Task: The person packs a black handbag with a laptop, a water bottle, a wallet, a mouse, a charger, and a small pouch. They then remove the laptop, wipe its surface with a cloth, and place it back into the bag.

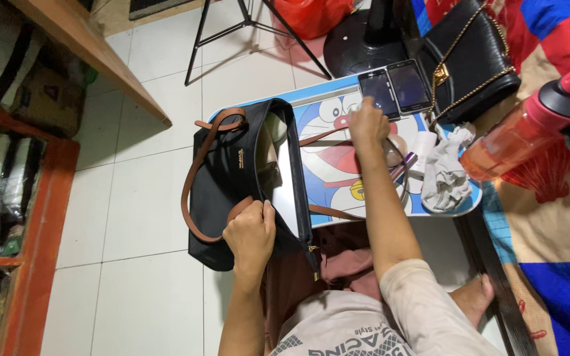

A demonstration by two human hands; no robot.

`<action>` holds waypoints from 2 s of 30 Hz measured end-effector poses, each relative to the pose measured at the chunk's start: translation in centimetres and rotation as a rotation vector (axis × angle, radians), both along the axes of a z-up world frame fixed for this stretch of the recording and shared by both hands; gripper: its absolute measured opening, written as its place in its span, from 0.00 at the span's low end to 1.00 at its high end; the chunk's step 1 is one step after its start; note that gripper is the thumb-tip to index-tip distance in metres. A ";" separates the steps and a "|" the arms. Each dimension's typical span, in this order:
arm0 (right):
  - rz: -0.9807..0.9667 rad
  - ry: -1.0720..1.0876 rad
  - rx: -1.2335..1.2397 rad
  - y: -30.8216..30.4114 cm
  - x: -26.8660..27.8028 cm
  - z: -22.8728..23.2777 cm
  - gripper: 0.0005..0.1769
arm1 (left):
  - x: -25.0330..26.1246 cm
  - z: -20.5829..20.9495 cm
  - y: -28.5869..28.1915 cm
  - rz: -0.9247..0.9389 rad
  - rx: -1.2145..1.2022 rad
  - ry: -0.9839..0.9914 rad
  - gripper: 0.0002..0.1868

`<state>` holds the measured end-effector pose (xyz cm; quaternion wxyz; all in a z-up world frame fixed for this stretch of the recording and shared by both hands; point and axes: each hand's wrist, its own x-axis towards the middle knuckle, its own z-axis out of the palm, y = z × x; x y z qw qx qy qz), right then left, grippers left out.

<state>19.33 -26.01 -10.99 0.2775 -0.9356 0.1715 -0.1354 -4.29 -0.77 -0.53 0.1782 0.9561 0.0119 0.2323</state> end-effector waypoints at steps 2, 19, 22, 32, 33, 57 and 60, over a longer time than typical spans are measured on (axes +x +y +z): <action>-0.031 -0.137 0.090 0.1 -0.8 -0.1 0.26 | -0.1 0.1 0.2 -0.018 0.008 -0.043 0.20; 0.714 -0.343 0.798 15.5 -3.2 2.6 0.18 | 0.7 1.0 -0.1 -0.022 0.066 -0.130 0.19; 0.753 -0.284 0.747 16.2 -2.8 2.4 0.33 | 0.9 0.8 -0.2 -0.013 0.075 -0.098 0.19; 0.458 -0.441 0.238 21.2 -1.0 -2.9 0.22 | 0.6 1.1 -0.5 -0.020 0.085 -0.075 0.19; 0.429 -0.448 0.172 21.7 -0.7 -3.1 0.19 | 0.6 1.0 -0.6 -0.029 0.077 -0.078 0.18; 0.106 -0.248 0.210 -4.5 -15.6 0.2 0.10 | 0.9 0.1 -0.5 -0.039 -0.014 -0.068 0.18; 0.213 -0.242 0.375 -1.8 -15.5 -1.0 0.11 | 0.5 0.3 -0.2 0.028 -0.037 0.054 0.22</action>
